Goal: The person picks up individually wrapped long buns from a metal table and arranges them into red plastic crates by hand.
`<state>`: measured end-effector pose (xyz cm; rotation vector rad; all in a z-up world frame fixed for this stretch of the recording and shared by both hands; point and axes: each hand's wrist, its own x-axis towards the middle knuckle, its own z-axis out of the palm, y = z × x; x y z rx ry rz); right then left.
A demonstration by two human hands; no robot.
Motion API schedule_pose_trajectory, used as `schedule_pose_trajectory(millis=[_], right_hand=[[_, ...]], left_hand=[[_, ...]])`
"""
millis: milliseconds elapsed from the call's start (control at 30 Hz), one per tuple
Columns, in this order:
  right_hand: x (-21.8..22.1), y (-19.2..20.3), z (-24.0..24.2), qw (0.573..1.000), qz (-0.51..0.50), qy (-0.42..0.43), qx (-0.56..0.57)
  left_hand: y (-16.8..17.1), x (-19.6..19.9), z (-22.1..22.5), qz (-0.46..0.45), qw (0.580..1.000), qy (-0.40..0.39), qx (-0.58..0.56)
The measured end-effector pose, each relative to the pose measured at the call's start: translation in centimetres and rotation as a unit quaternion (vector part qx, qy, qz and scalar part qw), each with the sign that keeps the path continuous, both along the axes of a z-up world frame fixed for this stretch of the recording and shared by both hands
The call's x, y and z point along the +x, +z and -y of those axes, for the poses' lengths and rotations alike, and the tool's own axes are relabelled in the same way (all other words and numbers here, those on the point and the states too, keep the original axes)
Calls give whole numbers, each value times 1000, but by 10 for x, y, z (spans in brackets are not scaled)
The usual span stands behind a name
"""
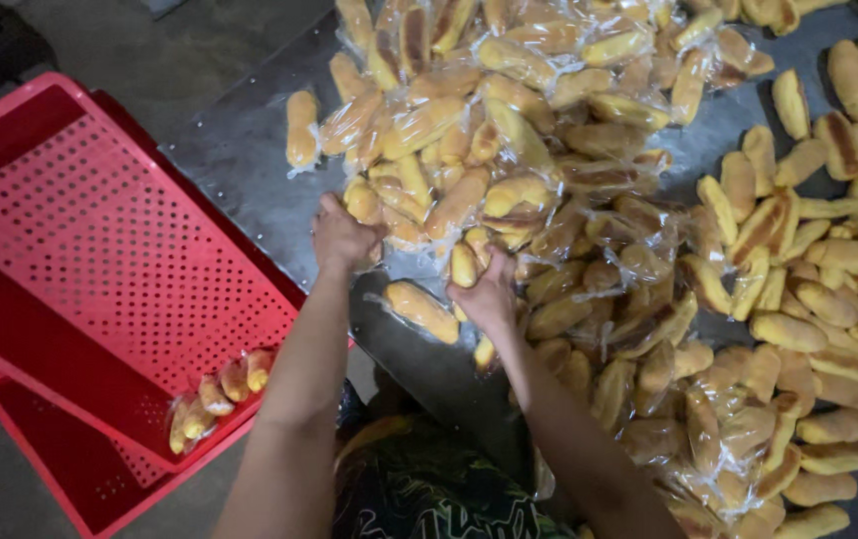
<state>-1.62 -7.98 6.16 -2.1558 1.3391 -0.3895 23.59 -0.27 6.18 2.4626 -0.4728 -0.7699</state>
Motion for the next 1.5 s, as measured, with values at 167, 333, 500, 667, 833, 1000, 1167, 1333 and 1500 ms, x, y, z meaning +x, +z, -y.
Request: schedule_pose_trajectory(millis=[167, 333, 500, 667, 833, 1000, 1167, 1333, 1500], right_hand=[[-9, -46, 32, 973, 211, 34, 85], [-54, -43, 38, 855, 392, -27, 337], [-104, 26, 22, 699, 518, -65, 490], [-91, 55, -34, 577, 540, -25, 612], [-93, -25, -99, 596, 452, -10, 663], [-143, -104, -120, 787, 227, 117, 562], [-62, -76, -178, 804, 99, -8, 586], [71, -30, -227, 842, 0, 168, 513], [148, -60, -242, 895, 8, 248, 371]], left_hand=[[-19, 6, -29, 2, 990, 39, -133], [-26, 37, -135, -177, 860, 146, -456], [-48, 76, -283, -388, 806, 207, -396], [-168, 92, -321, -437, 832, 247, -237], [-253, 85, -310, -330, 940, 75, 39], [-266, 75, -294, -194, 956, -91, 201], [-241, 90, -275, -137, 947, -254, 142], [-266, 73, -287, -141, 908, -354, 174], [-296, 57, -312, -110, 954, -239, 144]])
